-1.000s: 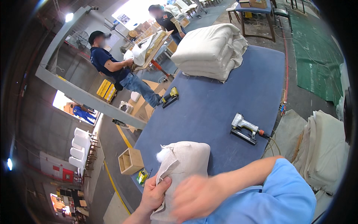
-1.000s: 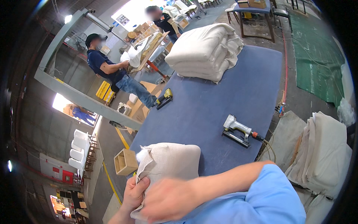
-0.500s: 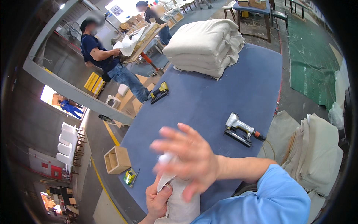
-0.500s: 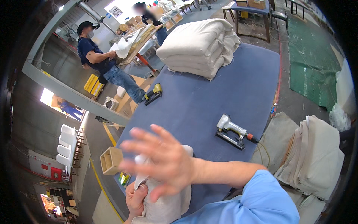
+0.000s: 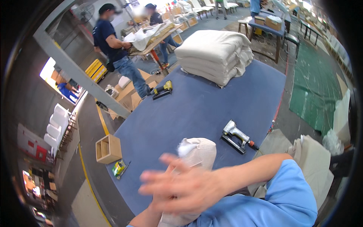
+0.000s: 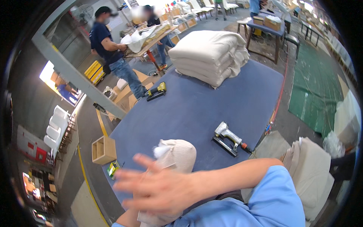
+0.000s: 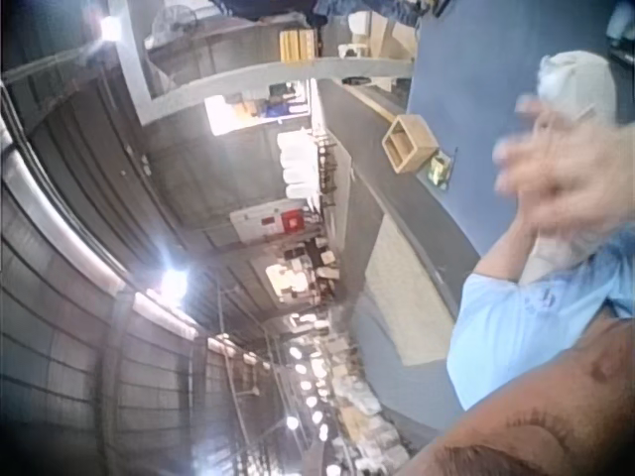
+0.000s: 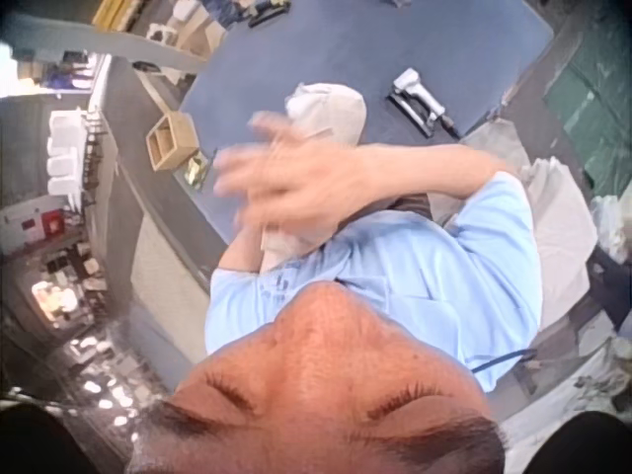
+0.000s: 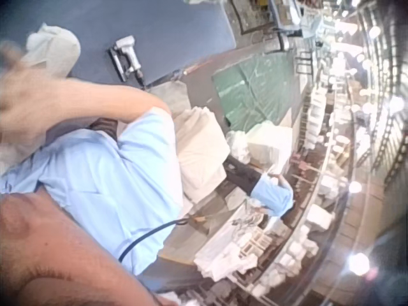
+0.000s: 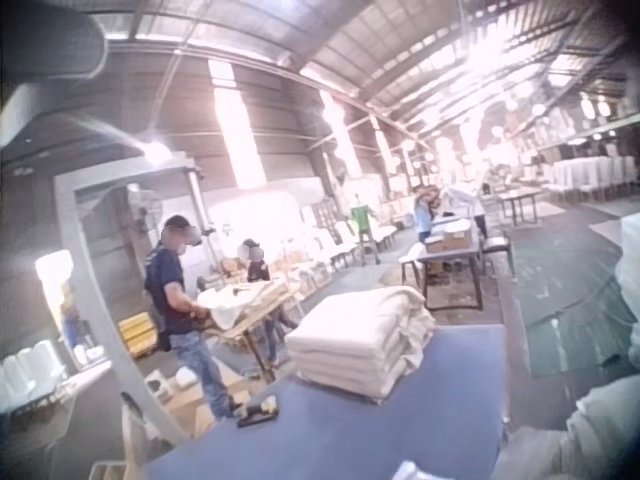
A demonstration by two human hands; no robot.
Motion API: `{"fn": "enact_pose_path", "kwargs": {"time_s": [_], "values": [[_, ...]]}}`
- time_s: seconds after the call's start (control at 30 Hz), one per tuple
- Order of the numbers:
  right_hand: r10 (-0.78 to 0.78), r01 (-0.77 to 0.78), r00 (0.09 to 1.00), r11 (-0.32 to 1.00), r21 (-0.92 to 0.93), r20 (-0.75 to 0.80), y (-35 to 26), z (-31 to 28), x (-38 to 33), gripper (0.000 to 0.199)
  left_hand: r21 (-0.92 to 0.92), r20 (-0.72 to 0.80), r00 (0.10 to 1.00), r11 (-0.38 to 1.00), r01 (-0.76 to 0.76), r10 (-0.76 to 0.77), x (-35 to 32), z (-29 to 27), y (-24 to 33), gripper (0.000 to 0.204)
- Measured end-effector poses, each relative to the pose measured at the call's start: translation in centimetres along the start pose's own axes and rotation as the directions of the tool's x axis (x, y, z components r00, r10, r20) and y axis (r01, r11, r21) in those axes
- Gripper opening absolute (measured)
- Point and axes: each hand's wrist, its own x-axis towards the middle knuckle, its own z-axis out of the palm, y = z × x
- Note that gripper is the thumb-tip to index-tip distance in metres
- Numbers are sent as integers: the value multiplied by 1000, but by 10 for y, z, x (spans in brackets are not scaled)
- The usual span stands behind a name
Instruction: The person staples white fabric onto a black chair seat base using a pneumatic staple gun, smoothing and folding the fabric edges around the perimeter. They flip the seat to check fit, then place the finished unit onto a stack of similar upholstered seats.
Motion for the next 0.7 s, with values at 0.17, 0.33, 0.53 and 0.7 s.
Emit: {"fn": "enact_pose_path", "kwargs": {"time_s": [0.17,0.33,0.53,0.7], "values": [[294,-251,906,952,-173,306,19,-83,3,29,-37,68,998,999,-2,5,7,6,-7,33],[182,-111,920,971,-213,348,53,-79,17,15,-52,18,991,989,137,-136,9,16,-5,26],[294,-84,795,919,-384,530,24,-86,41,11,14,-54,952,953,302,-301,2,6,0,27],[285,-87,588,953,-292,757,4,-83,83,17,434,54,887,789,-435,459,-1,12,0,30]]}}
